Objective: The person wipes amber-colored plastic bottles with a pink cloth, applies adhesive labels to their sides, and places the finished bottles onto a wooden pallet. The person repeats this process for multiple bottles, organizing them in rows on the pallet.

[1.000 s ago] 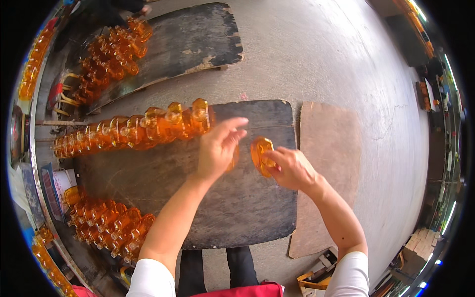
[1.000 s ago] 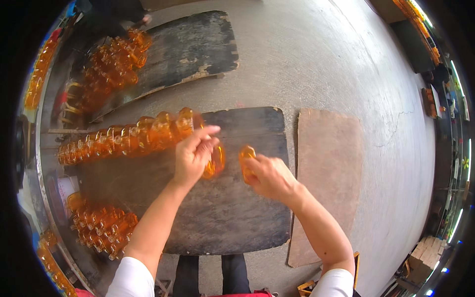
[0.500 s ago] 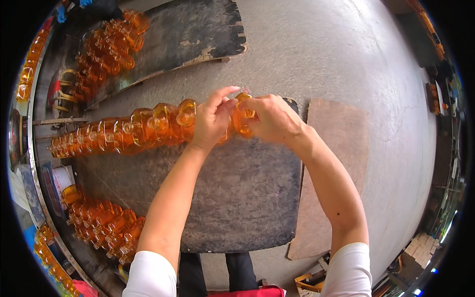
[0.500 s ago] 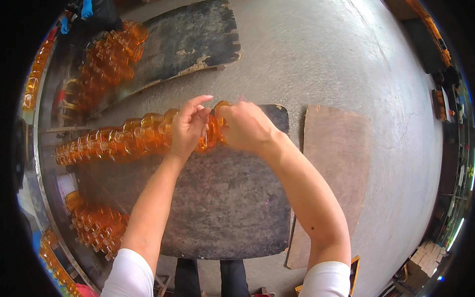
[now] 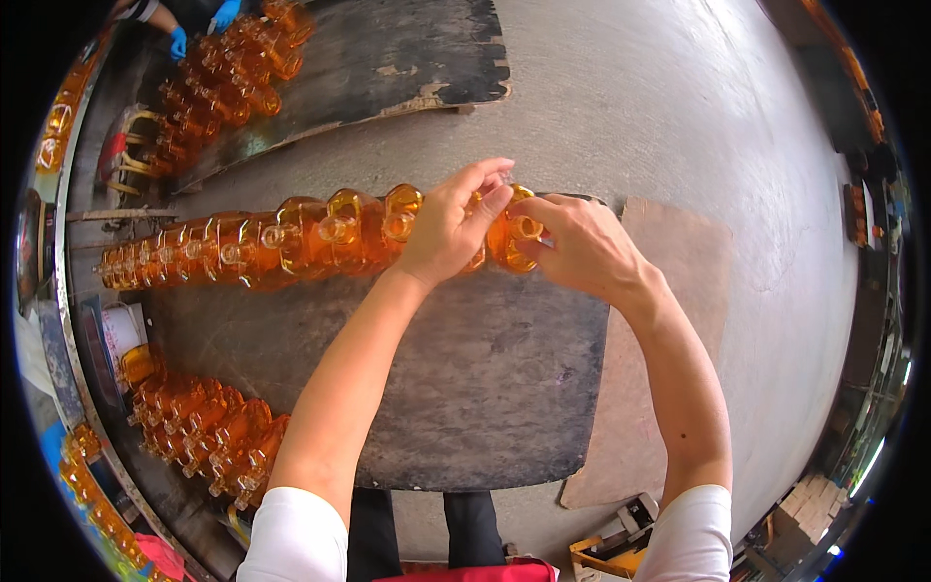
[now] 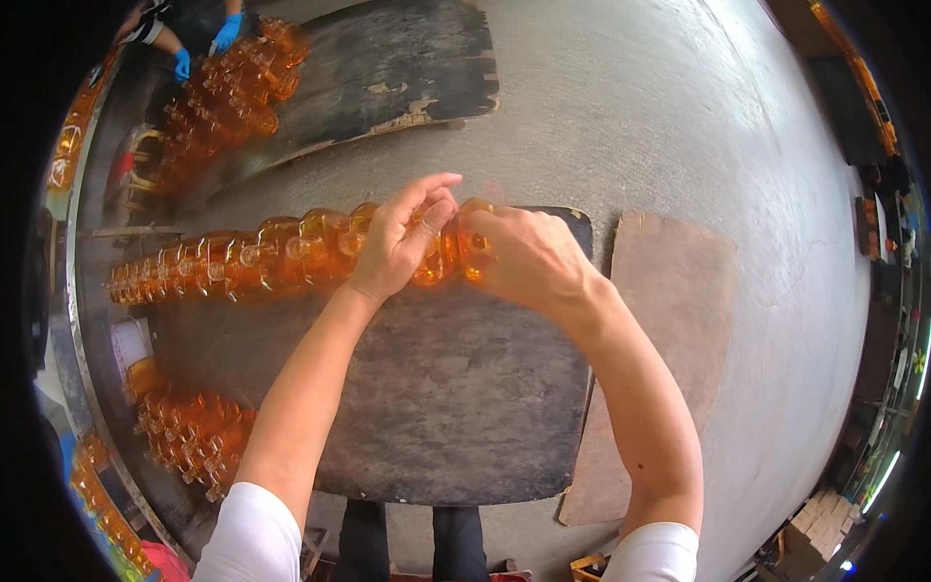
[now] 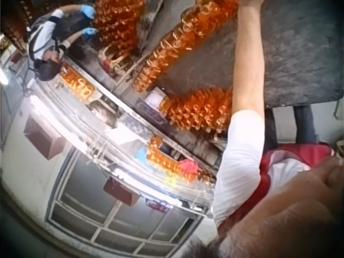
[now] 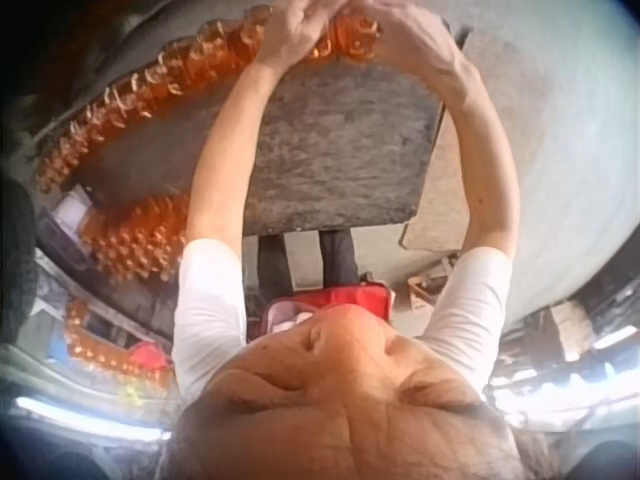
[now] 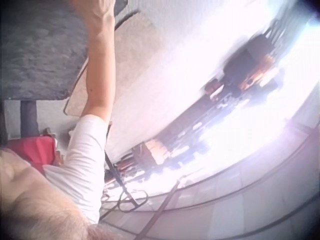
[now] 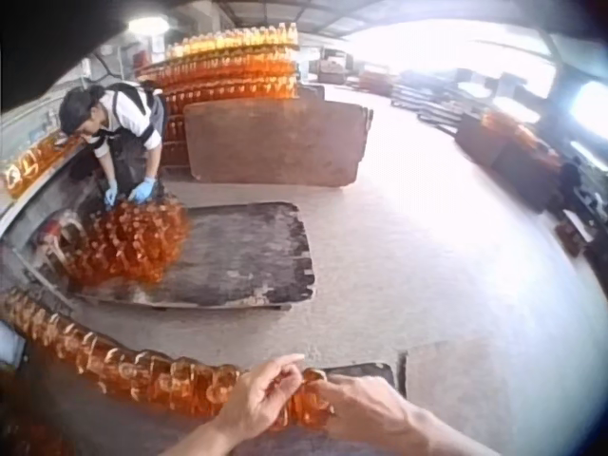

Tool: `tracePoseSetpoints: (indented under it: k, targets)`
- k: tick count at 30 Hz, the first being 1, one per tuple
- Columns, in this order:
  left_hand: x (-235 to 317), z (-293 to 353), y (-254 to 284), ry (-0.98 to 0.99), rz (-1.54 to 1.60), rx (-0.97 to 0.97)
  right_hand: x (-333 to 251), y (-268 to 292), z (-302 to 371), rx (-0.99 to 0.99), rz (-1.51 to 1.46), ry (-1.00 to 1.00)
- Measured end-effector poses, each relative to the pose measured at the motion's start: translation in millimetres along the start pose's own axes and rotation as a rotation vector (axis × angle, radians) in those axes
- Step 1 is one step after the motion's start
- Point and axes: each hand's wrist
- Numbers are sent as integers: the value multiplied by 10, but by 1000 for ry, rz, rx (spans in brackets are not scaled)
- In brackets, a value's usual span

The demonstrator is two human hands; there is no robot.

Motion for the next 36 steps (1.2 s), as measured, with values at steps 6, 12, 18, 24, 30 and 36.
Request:
tracePoseSetpoints:
  k: [6, 12, 18, 24, 30, 36]
  targets:
    - [564, 47, 473, -26, 89, 139, -144, 86, 220, 113, 113, 22]
    - [1447, 1283, 936, 248, 81, 299, -909, -511, 757, 107, -74, 191]
    - [2315, 3501, 1414, 389, -449, 3, -1885, -2115, 1859, -363, -402, 295]
    - [2595, 4709, 2642, 832, -1078, 50, -3408, -2922, 2355, -485, -381, 240]
    - [2689, 5040, 2706, 758, -799, -404, -4098, -3433, 1959, -321, -299, 98]
    - [2330, 5351, 2552, 396, -744, -440, -3740, -3301, 1980, -54, -373, 166]
Point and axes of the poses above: each hand's wrist, its own z-axis away from the middle knuckle, its own y-axis out of the back of the hand, x = y × z, and after that the axes turned 13 degrees about -y, right-handed
